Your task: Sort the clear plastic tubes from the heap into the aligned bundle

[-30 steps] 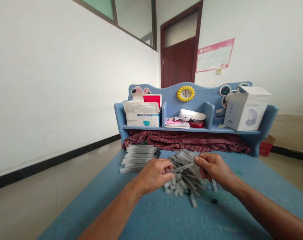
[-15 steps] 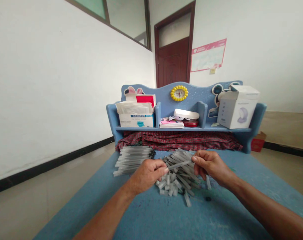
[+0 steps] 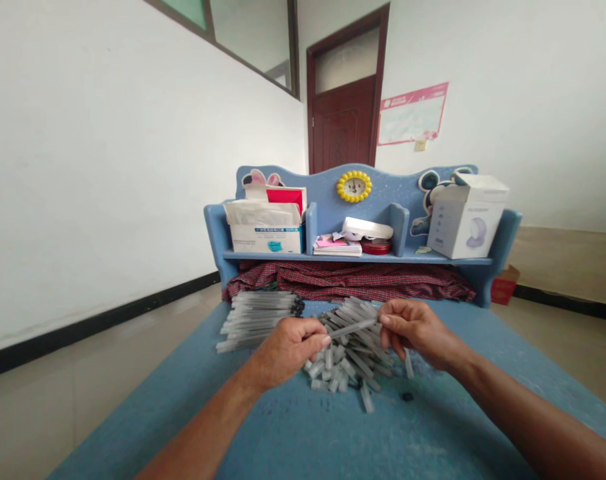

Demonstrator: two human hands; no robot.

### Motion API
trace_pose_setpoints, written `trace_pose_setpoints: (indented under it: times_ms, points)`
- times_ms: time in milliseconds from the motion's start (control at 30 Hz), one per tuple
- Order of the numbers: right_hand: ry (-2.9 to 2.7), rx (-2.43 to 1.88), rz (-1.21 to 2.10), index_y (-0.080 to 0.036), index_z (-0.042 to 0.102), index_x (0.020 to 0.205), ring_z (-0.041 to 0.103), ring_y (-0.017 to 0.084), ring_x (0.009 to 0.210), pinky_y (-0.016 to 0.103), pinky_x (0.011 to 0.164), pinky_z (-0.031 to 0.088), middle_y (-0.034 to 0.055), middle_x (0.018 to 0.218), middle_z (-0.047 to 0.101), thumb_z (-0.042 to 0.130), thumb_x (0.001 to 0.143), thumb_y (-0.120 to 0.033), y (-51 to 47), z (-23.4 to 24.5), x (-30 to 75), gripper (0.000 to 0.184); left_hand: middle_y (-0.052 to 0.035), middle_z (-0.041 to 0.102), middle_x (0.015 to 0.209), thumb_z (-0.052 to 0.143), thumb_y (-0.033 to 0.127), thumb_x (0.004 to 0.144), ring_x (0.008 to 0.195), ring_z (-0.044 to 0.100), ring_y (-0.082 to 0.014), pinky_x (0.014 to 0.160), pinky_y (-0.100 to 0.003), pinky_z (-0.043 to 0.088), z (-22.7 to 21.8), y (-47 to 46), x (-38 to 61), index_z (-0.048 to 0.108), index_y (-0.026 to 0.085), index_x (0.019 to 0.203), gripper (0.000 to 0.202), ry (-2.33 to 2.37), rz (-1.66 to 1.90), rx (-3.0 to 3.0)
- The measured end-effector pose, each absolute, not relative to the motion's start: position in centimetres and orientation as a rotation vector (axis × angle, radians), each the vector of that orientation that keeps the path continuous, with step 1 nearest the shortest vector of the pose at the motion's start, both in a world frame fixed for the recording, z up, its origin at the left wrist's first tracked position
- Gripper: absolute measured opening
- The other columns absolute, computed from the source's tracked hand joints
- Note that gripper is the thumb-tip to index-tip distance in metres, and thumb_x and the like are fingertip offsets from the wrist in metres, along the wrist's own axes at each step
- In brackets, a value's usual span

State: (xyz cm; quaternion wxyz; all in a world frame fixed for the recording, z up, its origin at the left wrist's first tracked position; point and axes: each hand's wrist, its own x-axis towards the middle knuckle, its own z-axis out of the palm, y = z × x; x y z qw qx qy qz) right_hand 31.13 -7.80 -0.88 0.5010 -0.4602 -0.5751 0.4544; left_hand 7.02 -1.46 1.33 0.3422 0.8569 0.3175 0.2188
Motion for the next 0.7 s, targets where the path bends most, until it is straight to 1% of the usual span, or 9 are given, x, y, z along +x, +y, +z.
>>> trace_pose_setpoints:
  times_ms: [100, 267, 333, 400, 467, 533, 600, 633, 700]
  points:
    - [-1.390, -1.108, 1.115, -0.016, 0.053, 0.082, 0.050, 0.007, 0.034, 0.018, 0.035, 0.025, -0.0006, 0.059, 0.065, 0.067, 0.071, -0.050, -7.85, -0.71, 31.31, 0.038, 0.0038, 0.048, 0.056, 0.047, 0.035, 0.080, 0.054, 0.044, -0.0097, 0.053, -0.019, 0.033, 1.25, -1.43, 7.03, 0.061, 0.014, 0.070, 0.028, 0.810, 0.577, 2.232]
    - [-1.390, -1.247, 1.018, -0.016, 0.051, 0.072, 0.044, 0.006, 0.028, 0.018, 0.031, 0.022, -0.0004, 0.050, 0.062, 0.049, 0.081, -0.058, -7.77, -1.04, 31.07, 0.044, 0.0035, 0.049, 0.057, 0.047, 0.034, 0.081, 0.056, 0.045, -0.0102, 0.054, -0.020, 0.033, 1.27, -1.49, 7.10, 0.061, 0.014, 0.070, 0.026, 0.821, 0.588, 2.244]
    - [-1.393, -1.264, 1.005, -0.016, 0.050, 0.070, 0.042, 0.007, 0.027, 0.018, 0.030, 0.023, -0.0018, 0.047, 0.060, 0.050, 0.080, -0.058, -7.70, -1.18, 31.02, 0.043, 0.0035, 0.049, 0.057, 0.047, 0.034, 0.081, 0.056, 0.045, -0.0102, 0.054, -0.020, 0.033, 1.33, -1.55, 7.13, 0.061, 0.014, 0.070, 0.026, 0.816, 0.586, 2.249]
    - [-1.408, -1.216, 1.025, -0.017, 0.049, 0.072, 0.044, 0.007, 0.029, 0.018, 0.031, 0.027, -0.0022, 0.050, 0.061, 0.057, 0.077, -0.055, -7.70, -1.09, 31.05, 0.039, 0.0035, 0.049, 0.057, 0.047, 0.034, 0.080, 0.056, 0.045, -0.0102, 0.055, -0.020, 0.033, 1.38, -1.59, 7.15, 0.061, 0.014, 0.070, 0.027, 0.814, 0.585, 2.250]
    - [-1.411, -1.139, 1.065, -0.017, 0.049, 0.080, 0.047, 0.007, 0.032, 0.018, 0.033, 0.031, -0.0026, 0.055, 0.063, 0.064, 0.073, -0.050, -7.81, -0.80, 31.12, 0.036, 0.0035, 0.049, 0.057, 0.047, 0.034, 0.080, 0.055, 0.045, -0.0102, 0.054, -0.020, 0.033, 1.40, -1.62, 7.16, 0.061, 0.014, 0.070, 0.027, 0.824, 0.584, 2.246]
    - [-1.412, -1.108, 1.080, -0.017, 0.048, 0.095, 0.048, 0.007, 0.034, 0.018, 0.034, 0.033, -0.0033, 0.059, 0.064, 0.068, 0.071, -0.044, -7.94, -0.50, 31.15, 0.041, 0.0036, 0.049, 0.056, 0.047, 0.035, 0.080, 0.054, 0.045, -0.0102, 0.053, -0.020, 0.032, 1.39, -1.63, 7.17, 0.061, 0.014, 0.069, 0.027, 0.833, 0.581, 2.241]
    - [-1.420, -1.152, 1.042, -0.017, 0.047, 0.101, 0.047, 0.007, 0.032, 0.017, 0.033, 0.031, -0.0028, 0.058, 0.065, 0.065, 0.075, -0.045, -7.99, -0.43, 31.11, 0.042, 0.0036, 0.049, 0.056, 0.047, 0.035, 0.080, 0.054, 0.044, -0.0101, 0.053, -0.020, 0.032, 1.36, -1.61, 7.18, 0.061, 0.014, 0.069, 0.027, 0.827, 0.587, 2.238]
    - [-1.423, -1.188, 1.015, -0.016, 0.049, 0.098, 0.045, 0.007, 0.031, 0.016, 0.032, 0.029, -0.0023, 0.055, 0.064, 0.060, 0.078, -0.047, -7.96, -0.51, 31.07, 0.039, 0.0036, 0.049, 0.056, 0.047, 0.035, 0.080, 0.054, 0.044, -0.0101, 0.053, -0.020, 0.032, 1.34, -1.60, 7.19, 0.061, 0.013, 0.069, 0.028, 0.822, 0.590, 2.239]
    - [-1.418, -1.250, 0.978, -0.015, 0.052, 0.083, 0.040, 0.006, 0.027, 0.016, 0.029, 0.024, -0.0018, 0.048, 0.061, 0.050, 0.083, -0.053, -7.79, -0.80, 31.01, 0.038, 0.0035, 0.049, 0.057, 0.047, 0.035, 0.080, 0.055, 0.045, -0.0102, 0.054, -0.020, 0.033, 1.30, -1.57, 7.21, 0.060, 0.013, 0.069, 0.028, 0.815, 0.595, 2.243]
